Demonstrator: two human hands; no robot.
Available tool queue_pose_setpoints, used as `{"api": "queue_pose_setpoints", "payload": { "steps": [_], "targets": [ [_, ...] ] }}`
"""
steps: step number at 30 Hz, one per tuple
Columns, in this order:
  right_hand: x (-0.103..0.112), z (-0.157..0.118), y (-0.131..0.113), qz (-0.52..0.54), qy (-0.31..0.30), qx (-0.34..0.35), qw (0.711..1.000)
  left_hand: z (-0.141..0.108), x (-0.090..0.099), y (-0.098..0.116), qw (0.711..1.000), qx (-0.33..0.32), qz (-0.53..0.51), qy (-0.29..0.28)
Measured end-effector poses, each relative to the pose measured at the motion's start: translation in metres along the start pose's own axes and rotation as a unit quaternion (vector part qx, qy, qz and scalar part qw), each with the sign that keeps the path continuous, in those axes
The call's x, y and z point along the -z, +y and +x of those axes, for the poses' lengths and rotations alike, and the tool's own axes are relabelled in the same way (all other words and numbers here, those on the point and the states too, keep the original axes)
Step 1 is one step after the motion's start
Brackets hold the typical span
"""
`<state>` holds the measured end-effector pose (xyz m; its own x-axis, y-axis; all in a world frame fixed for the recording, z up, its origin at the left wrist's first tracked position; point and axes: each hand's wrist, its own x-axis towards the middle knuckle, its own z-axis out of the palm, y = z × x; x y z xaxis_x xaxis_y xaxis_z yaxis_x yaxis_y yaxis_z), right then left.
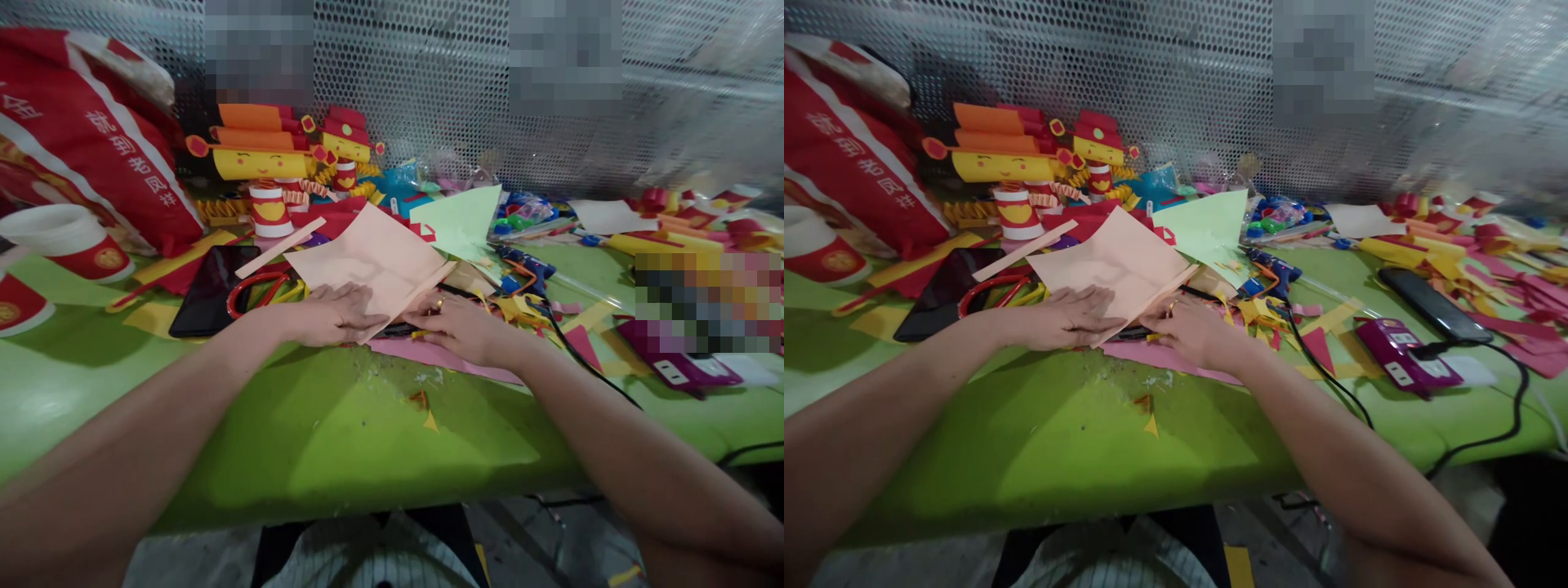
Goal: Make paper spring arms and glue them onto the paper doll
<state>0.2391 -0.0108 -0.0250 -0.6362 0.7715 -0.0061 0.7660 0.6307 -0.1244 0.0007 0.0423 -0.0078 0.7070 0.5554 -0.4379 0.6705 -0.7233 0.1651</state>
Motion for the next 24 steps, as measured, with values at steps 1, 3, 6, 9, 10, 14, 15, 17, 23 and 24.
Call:
{"api": "queue_pose_setpoints", "payload": {
  "steps": [1, 3, 6, 9, 10, 14, 15, 17, 23, 24],
  "targets": [
    [0.0004, 0.0008, -0.0015, -0.001, -0.003, -0.004, 1.0, 0.0001, -0.0002, 0.0, 1.0, 0.0, -0.002, 0.003],
    [0.0009, 0.0017, -0.0033, -0.002, -0.008, -0.008, 1.0, 0.0003, -0.0004, -0.0002, 1.0, -0.001, -0.008, 0.009],
    [0.0016, 0.0003, -0.0028, 0.004, -0.01, 0.004, 1.0, 0.0004, -0.0009, -0.0005, 1.0, -0.006, -0.016, 0.014],
    [0.0018, -0.0022, -0.0009, 0.013, 0.0, 0.022, 1.0, 0.0002, -0.0016, -0.0012, 1.0, -0.008, -0.02, 0.018],
    [0.0017, -0.0025, -0.0006, 0.015, 0.003, 0.024, 1.0, 0.0002, -0.0019, -0.0015, 1.0, -0.009, -0.019, 0.017],
    [0.0013, -0.0004, -0.0024, 0.017, -0.001, 0.023, 1.0, 0.0006, -0.0028, -0.0025, 1.0, -0.011, -0.013, 0.014],
    [0.0012, 0.0004, -0.0031, 0.016, -0.003, 0.021, 1.0, 0.0007, -0.0029, -0.0026, 1.0, -0.011, -0.011, 0.014],
    [0.0009, 0.0013, -0.0037, 0.014, -0.008, 0.019, 1.0, 0.0009, -0.0029, -0.0023, 1.0, -0.009, -0.007, 0.014],
    [-0.0005, -0.0025, -0.0024, 0.019, 0.024, 0.056, 0.998, 0.0004, -0.0015, -0.0008, 1.0, -0.001, 0.003, 0.006],
    [-0.0002, -0.0035, -0.0023, 0.023, 0.027, 0.061, 0.997, 0.0003, -0.0013, -0.0011, 1.0, -0.001, 0.0, 0.007]
  ]
}}
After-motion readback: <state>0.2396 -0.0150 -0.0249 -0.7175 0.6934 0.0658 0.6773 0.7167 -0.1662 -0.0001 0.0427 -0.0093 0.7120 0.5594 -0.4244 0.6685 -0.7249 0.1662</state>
